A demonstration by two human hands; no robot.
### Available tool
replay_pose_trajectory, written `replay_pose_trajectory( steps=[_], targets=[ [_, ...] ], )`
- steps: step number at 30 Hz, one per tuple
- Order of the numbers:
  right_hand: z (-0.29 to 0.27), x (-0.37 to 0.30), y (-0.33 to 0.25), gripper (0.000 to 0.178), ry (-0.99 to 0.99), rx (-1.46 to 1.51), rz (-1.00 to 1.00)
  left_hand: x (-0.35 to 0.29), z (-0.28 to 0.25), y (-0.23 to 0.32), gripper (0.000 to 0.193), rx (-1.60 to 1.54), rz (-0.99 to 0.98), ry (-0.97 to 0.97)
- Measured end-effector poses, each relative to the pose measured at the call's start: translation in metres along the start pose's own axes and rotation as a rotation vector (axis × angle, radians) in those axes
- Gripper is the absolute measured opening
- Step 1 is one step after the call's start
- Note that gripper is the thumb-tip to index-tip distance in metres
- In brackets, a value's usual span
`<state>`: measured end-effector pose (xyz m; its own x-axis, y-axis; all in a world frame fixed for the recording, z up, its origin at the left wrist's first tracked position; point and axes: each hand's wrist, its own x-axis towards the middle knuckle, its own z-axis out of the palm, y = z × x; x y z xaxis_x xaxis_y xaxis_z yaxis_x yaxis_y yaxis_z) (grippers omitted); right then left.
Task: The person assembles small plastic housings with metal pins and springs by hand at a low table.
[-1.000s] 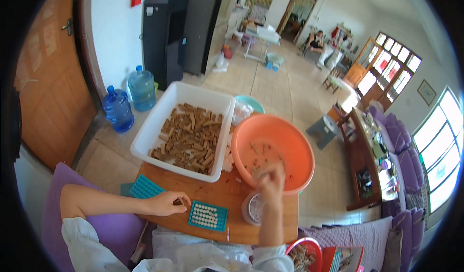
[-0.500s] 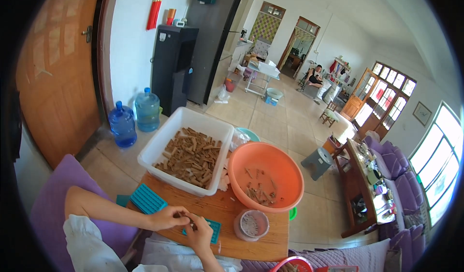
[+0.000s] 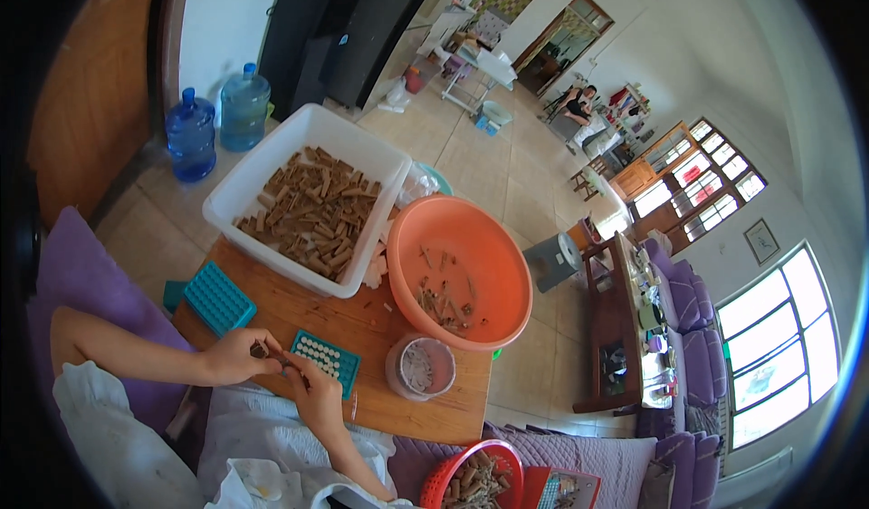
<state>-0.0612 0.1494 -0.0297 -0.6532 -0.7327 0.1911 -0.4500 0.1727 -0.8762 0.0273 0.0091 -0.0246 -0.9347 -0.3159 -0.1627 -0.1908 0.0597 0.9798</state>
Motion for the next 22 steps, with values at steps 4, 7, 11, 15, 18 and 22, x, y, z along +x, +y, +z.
replay_pose_trajectory(
  steps=[4,7,11,15,18,22],
  targets=[
    [-0.002,0.004,0.012,0.018,-0.068,0.078,0.097,0.004,-0.002,-0.001,0.021,0.039,-0.008,-0.02],
    [-0.006,0.006,0.018,0.019,-0.136,0.237,0.167,0.007,-0.004,0.004,0.022,0.08,0.029,-0.031],
    [-0.005,0.01,0.014,0.018,-0.097,0.29,0.183,0.011,-0.009,0.011,0.022,0.053,0.017,-0.066],
    [-0.005,0.021,0.002,0.018,0.04,0.412,0.252,0.015,-0.017,0.033,0.022,-0.53,-0.25,-0.069],
    [0.001,0.036,-0.001,0.018,0.255,0.396,-0.006,0.022,-0.034,0.025,0.023,-0.998,-0.142,-0.202],
    [0.009,0.044,-0.015,0.022,0.355,0.542,0.011,0.023,-0.036,0.027,0.025,-0.737,-0.22,-0.012]
  ],
)
